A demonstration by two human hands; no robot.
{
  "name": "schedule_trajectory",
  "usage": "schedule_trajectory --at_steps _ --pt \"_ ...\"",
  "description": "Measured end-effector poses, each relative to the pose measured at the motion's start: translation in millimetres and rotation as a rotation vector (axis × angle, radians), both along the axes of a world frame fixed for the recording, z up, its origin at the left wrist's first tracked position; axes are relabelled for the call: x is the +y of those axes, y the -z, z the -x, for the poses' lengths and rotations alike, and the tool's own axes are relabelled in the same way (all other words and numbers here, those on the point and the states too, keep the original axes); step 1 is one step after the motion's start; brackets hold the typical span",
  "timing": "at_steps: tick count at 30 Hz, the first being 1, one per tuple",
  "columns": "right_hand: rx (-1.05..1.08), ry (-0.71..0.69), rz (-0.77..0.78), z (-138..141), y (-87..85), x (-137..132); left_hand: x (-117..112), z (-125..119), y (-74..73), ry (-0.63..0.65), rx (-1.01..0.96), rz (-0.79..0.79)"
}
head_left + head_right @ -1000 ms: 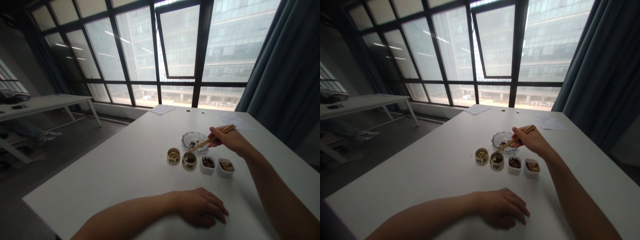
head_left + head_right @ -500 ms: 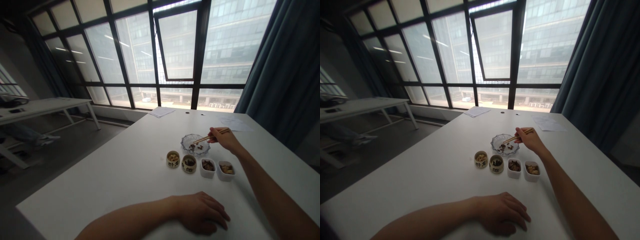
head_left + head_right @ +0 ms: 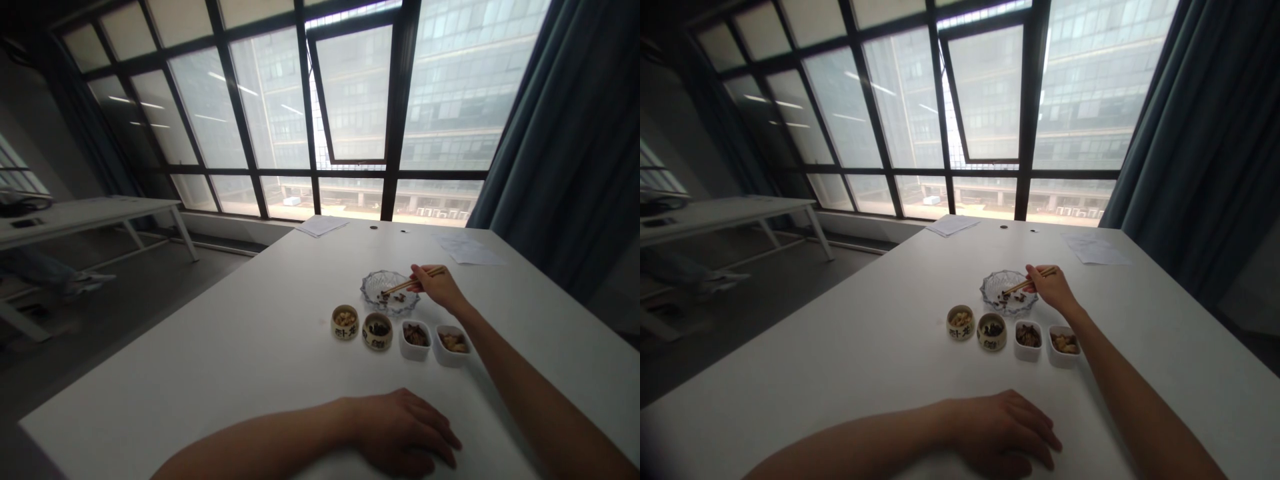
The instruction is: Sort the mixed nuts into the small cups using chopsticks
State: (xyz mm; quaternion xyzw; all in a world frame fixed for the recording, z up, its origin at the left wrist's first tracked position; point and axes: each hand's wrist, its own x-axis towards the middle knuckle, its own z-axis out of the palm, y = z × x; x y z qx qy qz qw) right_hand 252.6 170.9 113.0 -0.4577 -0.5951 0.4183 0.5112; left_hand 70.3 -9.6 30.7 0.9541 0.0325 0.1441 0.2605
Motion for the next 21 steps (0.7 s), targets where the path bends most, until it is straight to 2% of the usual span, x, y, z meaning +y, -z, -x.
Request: schedule_trajectory --at_steps 8,11,15,18,21 --pt "0.040 0.087 0.049 0.5 -7.4 -3.6 -0.8 -0.4 0.6 -0.010 0.004 -0.024" --pt "0.075 0.093 0.047 -1.6 -21.2 -9.7 -0.8 0.7 0.9 -0.017 0.012 -0.027" --pt "0.093 0.087 0.062 -6.3 -49.3 -26.9 -1.4 1.6 2.3 -0.030 0.015 -0.020" --pt "0.048 -0.003 0.117 -11.3 -66.6 -42.6 -2.1 1.7 3.5 -0.027 0.004 -0.002" --pt "-0.059 -0.187 0.171 -15.4 -73.7 -55.0 -2.0 1.9 3.6 -0.026 -0.002 0.006"
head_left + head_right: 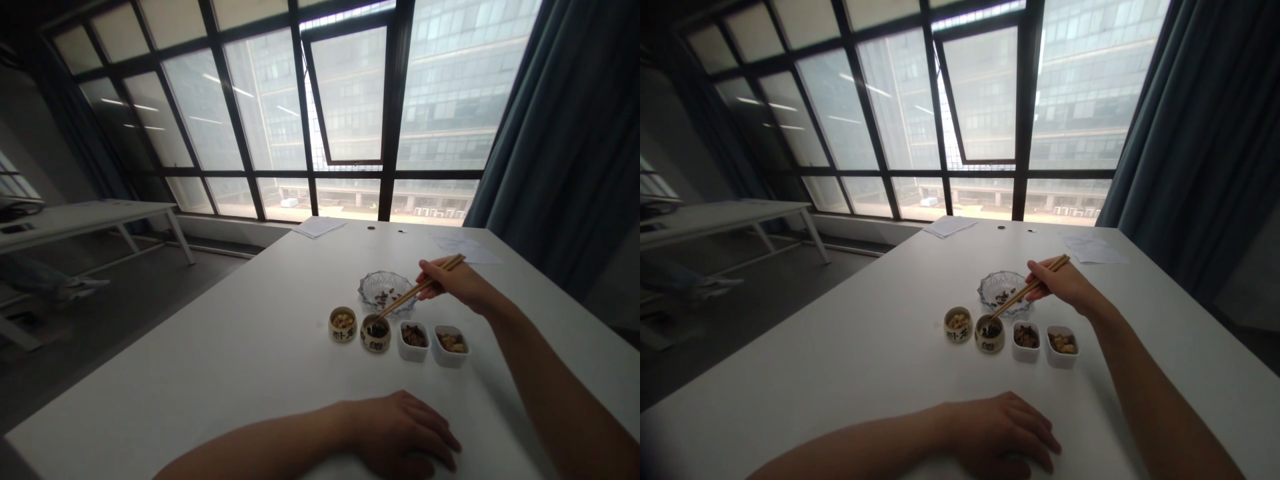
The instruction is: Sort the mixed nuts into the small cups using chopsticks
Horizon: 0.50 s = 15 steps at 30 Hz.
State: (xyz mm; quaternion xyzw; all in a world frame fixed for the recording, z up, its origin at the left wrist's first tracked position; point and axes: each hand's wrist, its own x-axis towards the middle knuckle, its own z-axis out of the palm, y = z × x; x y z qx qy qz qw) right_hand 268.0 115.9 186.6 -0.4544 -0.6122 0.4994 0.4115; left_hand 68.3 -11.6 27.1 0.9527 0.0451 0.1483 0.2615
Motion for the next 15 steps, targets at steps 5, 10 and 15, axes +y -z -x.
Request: schedule_trajectory --at_steps 5,10,15 --pt "-0.113 -0.198 0.006 -4.9 0.6 -5.2 1.4 0.6 -2.5 0.009 0.009 0.006" --pt "-0.109 -0.179 -0.026 -16.1 -3.5 -1.2 2.7 0.1 -6.5 0.020 0.010 0.008" --pt "-0.069 -0.136 -0.073 -33.6 -9.6 3.2 4.1 -1.3 -7.8 0.045 0.010 0.024"
